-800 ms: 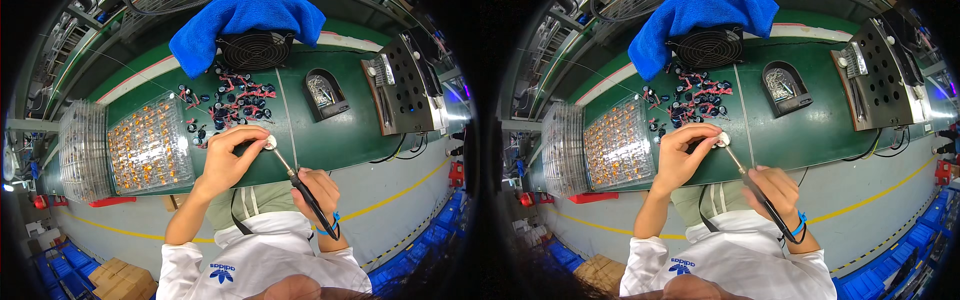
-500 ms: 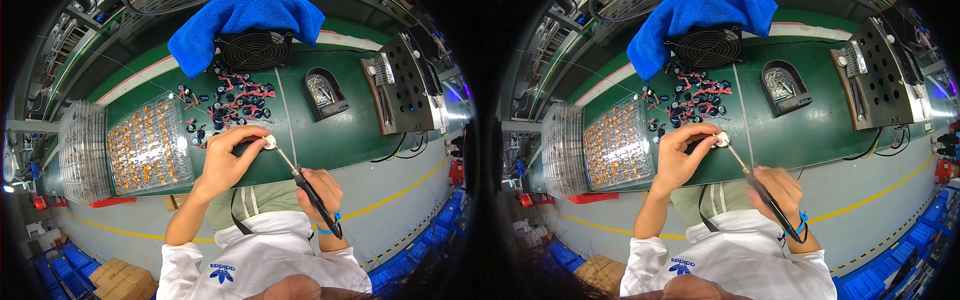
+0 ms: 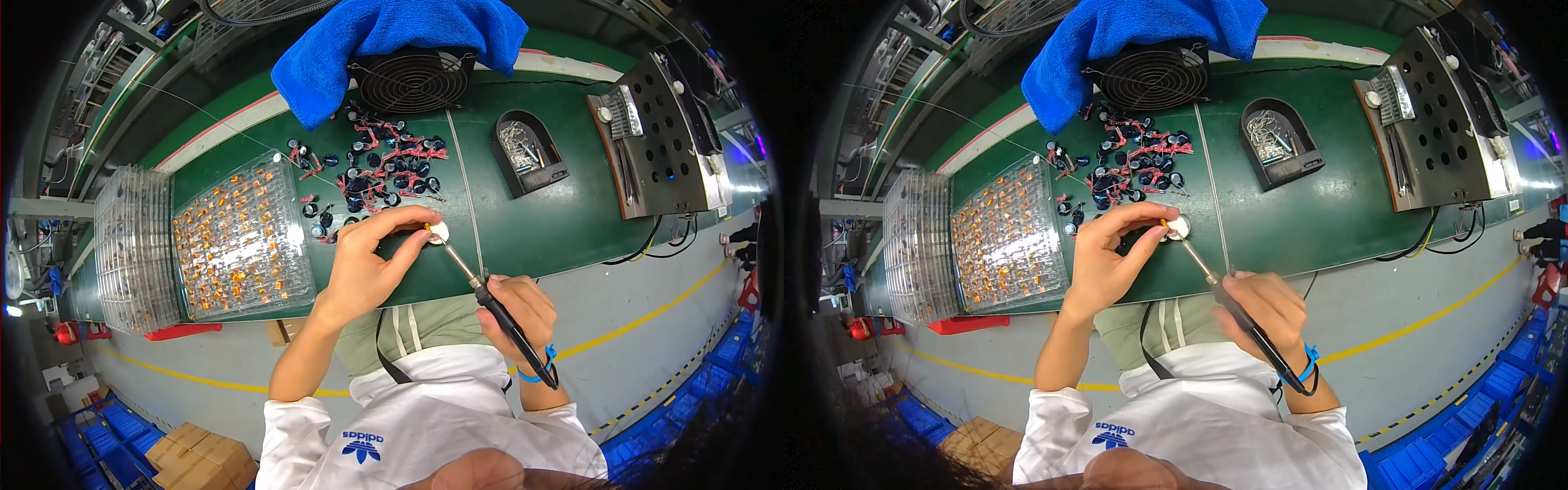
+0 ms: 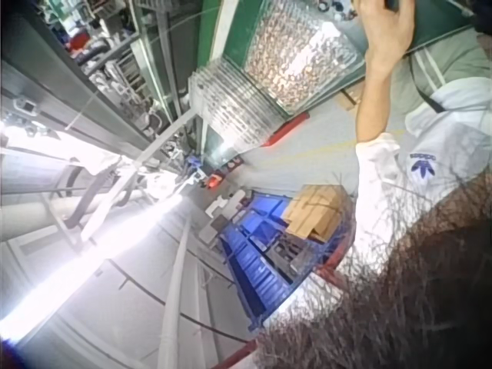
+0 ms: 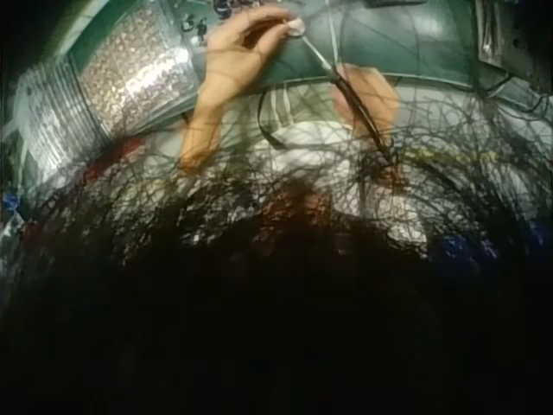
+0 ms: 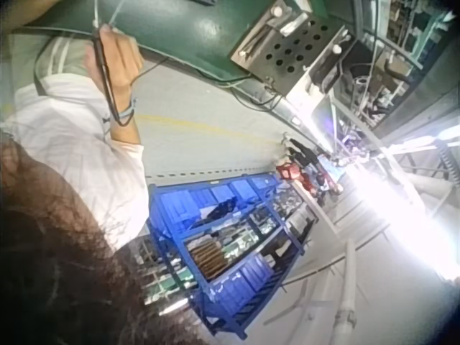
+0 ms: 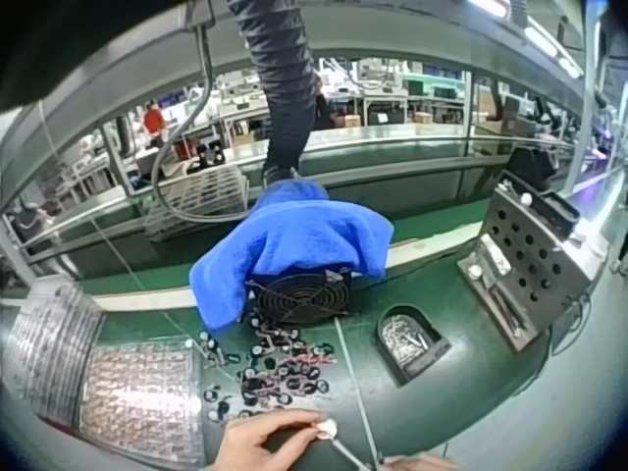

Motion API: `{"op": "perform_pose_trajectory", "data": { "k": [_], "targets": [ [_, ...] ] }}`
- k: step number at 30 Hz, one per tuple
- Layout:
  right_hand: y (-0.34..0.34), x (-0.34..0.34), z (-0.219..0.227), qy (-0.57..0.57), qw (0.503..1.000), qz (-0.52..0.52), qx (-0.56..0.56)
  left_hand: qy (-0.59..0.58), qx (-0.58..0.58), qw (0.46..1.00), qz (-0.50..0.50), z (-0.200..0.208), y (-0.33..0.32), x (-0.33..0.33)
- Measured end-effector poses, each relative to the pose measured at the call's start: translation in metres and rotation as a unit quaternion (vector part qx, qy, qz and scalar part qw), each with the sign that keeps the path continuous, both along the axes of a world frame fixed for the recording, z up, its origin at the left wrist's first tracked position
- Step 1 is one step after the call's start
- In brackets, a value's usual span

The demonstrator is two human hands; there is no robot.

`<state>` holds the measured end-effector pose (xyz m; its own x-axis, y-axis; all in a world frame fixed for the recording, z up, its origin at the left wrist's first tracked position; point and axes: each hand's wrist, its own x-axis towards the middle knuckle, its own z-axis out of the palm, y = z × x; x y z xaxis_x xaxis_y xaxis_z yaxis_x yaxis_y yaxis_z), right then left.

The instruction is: Soldering wires and small components onto circular printed circuit boards at an assembly workstation.

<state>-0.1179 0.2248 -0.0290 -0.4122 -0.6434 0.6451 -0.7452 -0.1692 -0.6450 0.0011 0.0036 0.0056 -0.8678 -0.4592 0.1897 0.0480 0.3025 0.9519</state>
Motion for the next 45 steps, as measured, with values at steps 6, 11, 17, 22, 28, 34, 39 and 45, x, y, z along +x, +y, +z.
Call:
{"op": "perform_pose_trajectory", "data": {
  "k": [6,11,17,22,28,34,39,45],
  "targets": [
    [-0.001,-0.001,0.002,0.002,1.000,0.007,0.001,-0.002,-0.001,1.000,0.005,0.002,0.000,0.000],
    [-0.002,-0.001,0.002,0.002,1.000,0.006,0.002,-0.003,-0.005,1.000,0.006,0.000,0.000,0.000],
    [0.001,0.001,0.001,0.004,1.000,0.005,0.003,-0.001,-0.039,0.999,0.009,-0.003,0.001,0.002],
    [0.002,0.000,-0.001,0.002,1.000,0.001,-0.006,0.001,-0.042,0.999,0.012,-0.005,0.002,-0.001],
    [0.006,-0.006,0.001,-0.014,1.000,-0.016,-0.011,0.009,-0.074,0.997,0.015,0.001,-0.003,-0.007],
    [0.003,-0.011,-0.004,0.001,0.992,-0.122,0.039,0.053,-0.153,0.986,0.032,0.010,-0.003,0.012],
    [-0.019,-0.045,0.011,0.088,0.964,-0.235,0.085,0.098,-0.182,0.978,0.032,0.032,-0.004,0.032],
    [-0.025,-0.035,0.011,0.025,0.975,-0.214,0.059,-0.006,-0.286,0.932,0.222,0.104,-0.074,0.126]
  ]
}}
